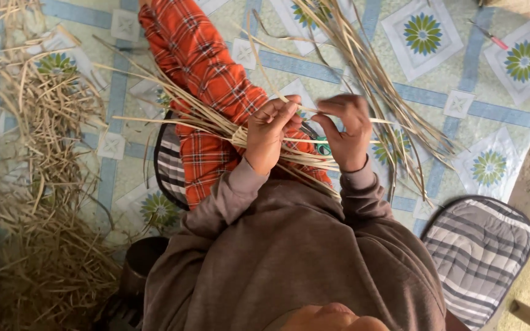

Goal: A person sits on the floor and weaves long, thin strips of material into a bundle, using their hands to thread and bind the pieces together.

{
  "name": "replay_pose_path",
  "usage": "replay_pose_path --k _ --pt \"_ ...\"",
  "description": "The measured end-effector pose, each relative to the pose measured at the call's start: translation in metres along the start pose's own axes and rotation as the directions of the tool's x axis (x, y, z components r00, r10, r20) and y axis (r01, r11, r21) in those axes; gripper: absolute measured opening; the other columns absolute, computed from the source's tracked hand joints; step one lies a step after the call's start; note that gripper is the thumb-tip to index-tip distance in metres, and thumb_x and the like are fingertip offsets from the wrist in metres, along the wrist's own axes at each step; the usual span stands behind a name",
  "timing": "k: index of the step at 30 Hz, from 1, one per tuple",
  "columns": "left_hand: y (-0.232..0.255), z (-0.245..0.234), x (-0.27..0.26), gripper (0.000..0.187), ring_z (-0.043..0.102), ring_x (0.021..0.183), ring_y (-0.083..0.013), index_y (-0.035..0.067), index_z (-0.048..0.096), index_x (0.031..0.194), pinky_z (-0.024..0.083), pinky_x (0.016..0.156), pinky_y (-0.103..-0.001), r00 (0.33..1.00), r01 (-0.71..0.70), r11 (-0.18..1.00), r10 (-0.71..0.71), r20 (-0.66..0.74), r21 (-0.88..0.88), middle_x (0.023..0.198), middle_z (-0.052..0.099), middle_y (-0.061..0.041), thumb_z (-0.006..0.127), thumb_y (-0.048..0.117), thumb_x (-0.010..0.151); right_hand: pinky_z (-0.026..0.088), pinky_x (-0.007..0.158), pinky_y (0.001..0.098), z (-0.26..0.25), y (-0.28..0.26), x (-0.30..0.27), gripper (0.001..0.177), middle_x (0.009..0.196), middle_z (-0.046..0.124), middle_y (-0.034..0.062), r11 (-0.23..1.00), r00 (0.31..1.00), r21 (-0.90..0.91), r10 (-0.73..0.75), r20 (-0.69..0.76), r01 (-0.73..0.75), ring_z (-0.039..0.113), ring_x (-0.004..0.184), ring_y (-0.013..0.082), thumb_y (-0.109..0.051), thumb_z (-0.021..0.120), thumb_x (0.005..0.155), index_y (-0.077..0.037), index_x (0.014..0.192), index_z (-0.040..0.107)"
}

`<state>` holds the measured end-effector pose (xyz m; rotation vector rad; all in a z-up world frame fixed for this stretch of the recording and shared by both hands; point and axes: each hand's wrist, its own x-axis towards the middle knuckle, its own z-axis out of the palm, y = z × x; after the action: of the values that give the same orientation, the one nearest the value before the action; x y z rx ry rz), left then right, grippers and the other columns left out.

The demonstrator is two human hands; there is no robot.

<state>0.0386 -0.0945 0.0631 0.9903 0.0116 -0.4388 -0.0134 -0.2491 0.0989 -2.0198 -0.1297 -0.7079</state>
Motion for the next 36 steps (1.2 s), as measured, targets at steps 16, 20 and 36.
replay_pose_path --k 16,20,36 --pt "0.015 -0.002 -0.007 0.026 0.052 0.05 -0.0079 0.002 0.063 0.091 0.043 0.055 -0.02 0.971 -0.067 0.997 0.054 0.233 0.049 0.056 0.057 -0.008 0.054 0.021 0.107 0.05 0.1 0.0428 0.058 0.016 -0.024 0.029 0.102 0.074 0.0199 0.234 0.801 0.879 0.552 0.231 -0.415 0.071 0.102 0.0242 -0.018 0.049 0.105 0.005 0.114 0.065" --pt "-0.016 -0.031 0.0 0.029 0.051 0.043 -0.01 0.005 0.072 0.091 0.042 0.038 -0.023 0.969 -0.009 0.913 -0.093 0.228 0.408 0.068 0.066 -0.015 0.066 0.031 0.102 0.062 0.046 0.0511 0.067 0.046 -0.04 0.042 0.114 0.068 0.0349 0.133 0.712 0.831 0.599 0.367 -0.54 0.075 0.084 0.0394 -0.023 0.052 0.105 0.012 0.126 0.059" --pt "0.098 -0.149 -0.007 0.033 0.041 0.062 -0.0047 0.01 0.065 0.09 0.038 0.06 -0.018 0.98 -0.197 0.946 0.185 -0.069 -0.259 0.081 0.055 -0.001 0.045 0.028 0.109 0.039 0.117 0.0539 0.048 0.144 -0.054 0.021 0.119 0.076 0.0049 0.013 0.622 0.96 0.764 0.171 -0.281 0.066 0.125 0.0237 -0.03 0.052 0.107 -0.018 0.118 0.064"
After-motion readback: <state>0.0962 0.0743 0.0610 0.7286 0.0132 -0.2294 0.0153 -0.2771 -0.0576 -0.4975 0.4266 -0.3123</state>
